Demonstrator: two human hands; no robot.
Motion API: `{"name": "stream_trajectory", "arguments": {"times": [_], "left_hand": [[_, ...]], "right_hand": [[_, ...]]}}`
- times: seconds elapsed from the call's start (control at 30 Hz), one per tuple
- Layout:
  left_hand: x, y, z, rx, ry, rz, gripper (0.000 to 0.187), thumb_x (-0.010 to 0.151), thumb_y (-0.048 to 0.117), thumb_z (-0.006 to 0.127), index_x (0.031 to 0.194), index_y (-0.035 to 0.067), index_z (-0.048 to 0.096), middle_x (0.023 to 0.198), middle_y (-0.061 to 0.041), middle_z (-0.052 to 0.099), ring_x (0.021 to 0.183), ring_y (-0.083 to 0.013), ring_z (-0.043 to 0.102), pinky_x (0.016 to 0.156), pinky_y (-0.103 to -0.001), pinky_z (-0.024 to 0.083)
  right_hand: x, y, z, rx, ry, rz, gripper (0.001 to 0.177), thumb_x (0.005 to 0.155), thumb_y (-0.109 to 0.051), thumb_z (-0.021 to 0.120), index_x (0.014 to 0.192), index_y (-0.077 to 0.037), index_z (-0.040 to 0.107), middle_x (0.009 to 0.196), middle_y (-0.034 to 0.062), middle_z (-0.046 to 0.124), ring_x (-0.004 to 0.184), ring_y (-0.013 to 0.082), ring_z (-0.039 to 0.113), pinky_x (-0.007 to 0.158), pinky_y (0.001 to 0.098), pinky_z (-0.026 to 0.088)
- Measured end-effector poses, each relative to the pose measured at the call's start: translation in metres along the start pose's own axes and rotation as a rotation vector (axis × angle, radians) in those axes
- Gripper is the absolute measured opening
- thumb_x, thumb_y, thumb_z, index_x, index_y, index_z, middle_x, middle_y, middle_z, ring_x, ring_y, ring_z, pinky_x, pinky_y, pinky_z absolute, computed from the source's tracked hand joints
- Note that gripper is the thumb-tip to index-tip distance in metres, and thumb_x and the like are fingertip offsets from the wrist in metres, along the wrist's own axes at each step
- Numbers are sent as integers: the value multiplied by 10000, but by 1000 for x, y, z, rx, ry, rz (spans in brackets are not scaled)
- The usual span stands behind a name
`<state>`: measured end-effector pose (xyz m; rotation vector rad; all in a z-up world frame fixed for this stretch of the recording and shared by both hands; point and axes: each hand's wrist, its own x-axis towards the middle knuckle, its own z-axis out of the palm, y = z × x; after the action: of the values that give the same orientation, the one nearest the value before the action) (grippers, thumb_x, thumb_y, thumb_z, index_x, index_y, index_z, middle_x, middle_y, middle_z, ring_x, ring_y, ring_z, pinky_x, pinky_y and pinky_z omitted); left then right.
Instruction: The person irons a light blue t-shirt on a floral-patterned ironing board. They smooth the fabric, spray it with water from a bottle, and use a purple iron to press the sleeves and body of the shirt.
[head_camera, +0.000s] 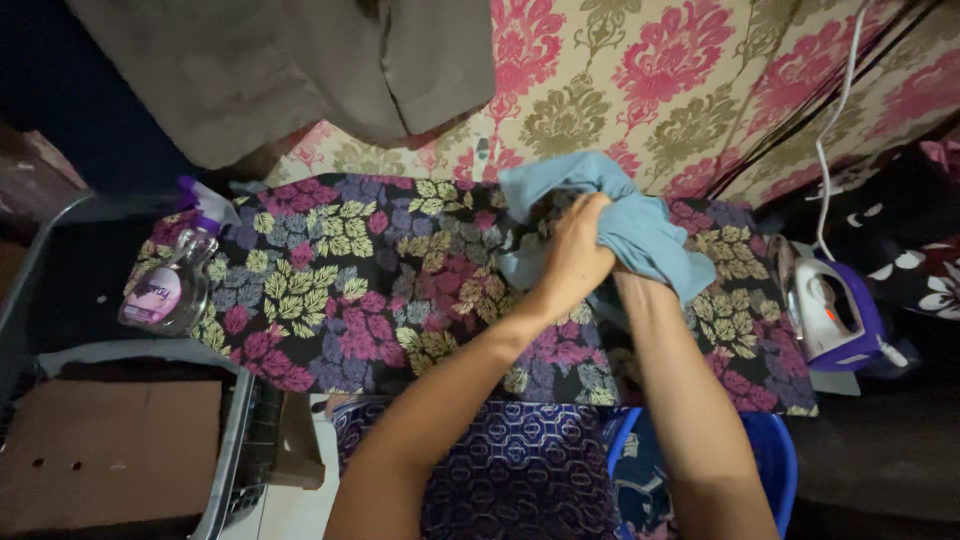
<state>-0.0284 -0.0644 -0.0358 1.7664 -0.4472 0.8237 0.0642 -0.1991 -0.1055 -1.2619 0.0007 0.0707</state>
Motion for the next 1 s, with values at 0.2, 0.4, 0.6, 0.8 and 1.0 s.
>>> {"name": "stream_trajectory", "arguments": {"times": [0.2, 0.4, 0.6, 0.8, 1.0], "left_hand": [[6, -20, 1, 3, -160, -225, 380, 806, 65, 656, 1183, 108, 645, 1009, -252, 724, 1005, -467, 681, 858, -504, 527], [-3, -16, -12, -71, -274, -100, 442, 777, 37, 620, 1215, 85, 592, 1028, -264, 702, 999, -460, 678, 834, -489, 538], [-5, -11, -16, -52, -394, -331, 431, 805, 22, 594, 1228, 104, 605, 985, -287, 712, 1004, -450, 699, 822, -489, 528], [-26, -19, 9, -184, -272, -43, 533, 724, -66, 563, 1252, 1, 585, 1138, -301, 698, 1100, -444, 682, 936, -453, 539], [18, -54, -6, 211, -505, -245, 457, 790, -14, 601, 1246, 15, 616, 1026, -269, 708, 1036, -432, 708, 935, -482, 550]], "right_hand": [[-3, 4, -5, 5, 14, -4, 309, 903, 51, 633, 1176, -91, 656, 1017, 49, 667, 897, 193, 654, 813, 338, 554], [-10, 21, 1, -32, -36, 37, 317, 899, 61, 633, 1175, -92, 656, 1012, 50, 662, 892, 194, 650, 810, 337, 551], [-11, 25, 1, -42, -20, 47, 325, 895, 71, 634, 1175, -93, 657, 1007, 51, 658, 886, 195, 647, 807, 336, 549], [-4, 21, 15, -25, -30, 33, 333, 891, 81, 634, 1174, -93, 658, 1003, 52, 653, 881, 196, 644, 803, 334, 546], [-1, 24, 23, -46, 8, 48, 341, 888, 91, 635, 1174, -94, 658, 998, 53, 648, 876, 197, 640, 800, 333, 544]]}}
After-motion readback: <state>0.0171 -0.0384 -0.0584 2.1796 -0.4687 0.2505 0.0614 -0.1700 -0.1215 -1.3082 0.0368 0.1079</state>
